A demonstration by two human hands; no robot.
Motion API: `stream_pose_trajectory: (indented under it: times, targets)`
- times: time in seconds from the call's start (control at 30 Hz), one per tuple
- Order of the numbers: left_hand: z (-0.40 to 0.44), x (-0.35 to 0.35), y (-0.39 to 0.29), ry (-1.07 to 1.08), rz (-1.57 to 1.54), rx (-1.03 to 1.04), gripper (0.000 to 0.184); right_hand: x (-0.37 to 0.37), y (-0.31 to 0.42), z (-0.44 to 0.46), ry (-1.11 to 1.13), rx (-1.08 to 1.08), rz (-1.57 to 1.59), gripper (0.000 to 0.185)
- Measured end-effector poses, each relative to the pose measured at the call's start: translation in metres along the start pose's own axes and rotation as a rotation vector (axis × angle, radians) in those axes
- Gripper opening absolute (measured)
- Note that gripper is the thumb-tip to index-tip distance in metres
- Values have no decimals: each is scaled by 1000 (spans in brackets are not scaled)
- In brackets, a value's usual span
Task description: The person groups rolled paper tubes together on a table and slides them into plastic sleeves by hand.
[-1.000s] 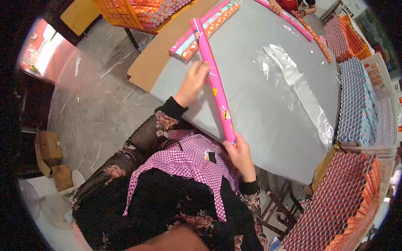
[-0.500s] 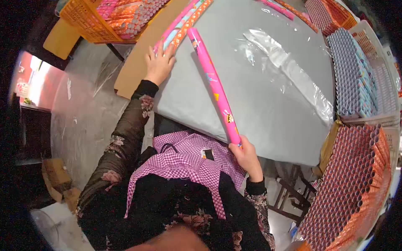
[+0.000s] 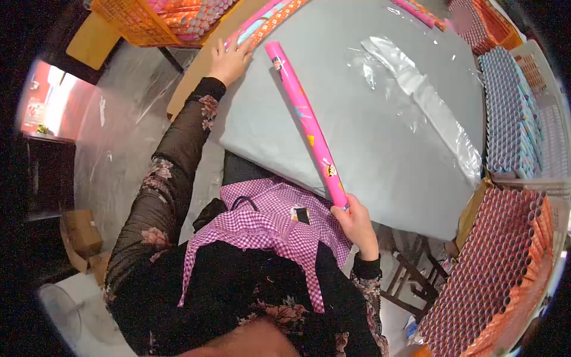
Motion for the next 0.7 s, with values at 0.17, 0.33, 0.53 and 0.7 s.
stream_pose_trajectory:
  times: [0.17,0.33,0.53,0.7]
  targets:
    - [1,-37,-20,-248,-183,101,54,-6,3,0,-58,46,-25,28]
    - [-26,-113,-114,-244,-353,704,59,-15,14,-7,-13,-137,-229,39]
    - [-70,-136,-166,-5,-496,1007,62,-40,18,-30,34,-142,-244,42]
    - [-82,-127,-162,-121,-532,1024,36,-51,2,-35,40,-92,-415,39]
Point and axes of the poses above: each hand's wrist, its own z-axis towards the middle knuckle, its own x-axis out of the palm, y = z × x, the point moved 5 cm from there along z, towards the middle knuckle, and after that the axes turned 11 degrees about x, right-handed, at the moved point
